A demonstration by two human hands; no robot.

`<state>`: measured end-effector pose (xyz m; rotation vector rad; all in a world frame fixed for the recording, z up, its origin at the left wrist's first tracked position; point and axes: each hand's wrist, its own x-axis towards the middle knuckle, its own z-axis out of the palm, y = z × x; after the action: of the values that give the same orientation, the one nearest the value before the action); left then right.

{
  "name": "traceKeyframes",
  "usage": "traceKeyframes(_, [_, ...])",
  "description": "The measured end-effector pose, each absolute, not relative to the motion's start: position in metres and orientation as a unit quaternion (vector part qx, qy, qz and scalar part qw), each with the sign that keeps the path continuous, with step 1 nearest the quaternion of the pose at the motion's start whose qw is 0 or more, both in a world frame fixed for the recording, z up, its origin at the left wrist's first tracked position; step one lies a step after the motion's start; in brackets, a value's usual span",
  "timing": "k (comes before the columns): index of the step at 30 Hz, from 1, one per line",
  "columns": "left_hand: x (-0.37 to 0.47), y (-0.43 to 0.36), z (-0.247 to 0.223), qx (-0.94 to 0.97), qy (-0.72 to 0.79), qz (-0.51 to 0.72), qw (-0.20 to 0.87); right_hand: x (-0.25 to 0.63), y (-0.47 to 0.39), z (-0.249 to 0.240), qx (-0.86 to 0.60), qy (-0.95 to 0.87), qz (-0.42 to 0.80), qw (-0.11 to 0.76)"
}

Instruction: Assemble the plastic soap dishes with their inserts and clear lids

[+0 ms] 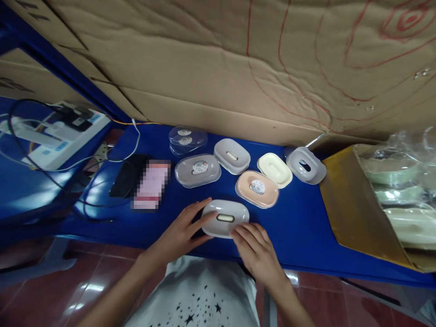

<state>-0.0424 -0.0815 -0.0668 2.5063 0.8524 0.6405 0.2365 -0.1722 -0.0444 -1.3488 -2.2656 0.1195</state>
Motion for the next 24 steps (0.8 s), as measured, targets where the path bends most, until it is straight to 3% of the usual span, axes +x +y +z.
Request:
traceKeyframes(13, [-0.046, -0.086, -0.065, 0.914, 0.297, 0.213, 0.175, 0.234, -0.173, -0.054, -0.475, -0.845, 0.029, 0.245])
traceKeyframes(18, [-0.048, -0.087, -0.060, 0.906, 0.318, 0.232, 0.157, 0.253, -0.147, -0.026, -0.520, -0.825, -0.020, 0.221])
traceKeyframes(24, [-0.052, -0.085, -0.053, 0.881, 0.372, 0.245, 0.160, 0.238, -0.048, 0.015, -0.546, -0.823, -0.051, 0.147])
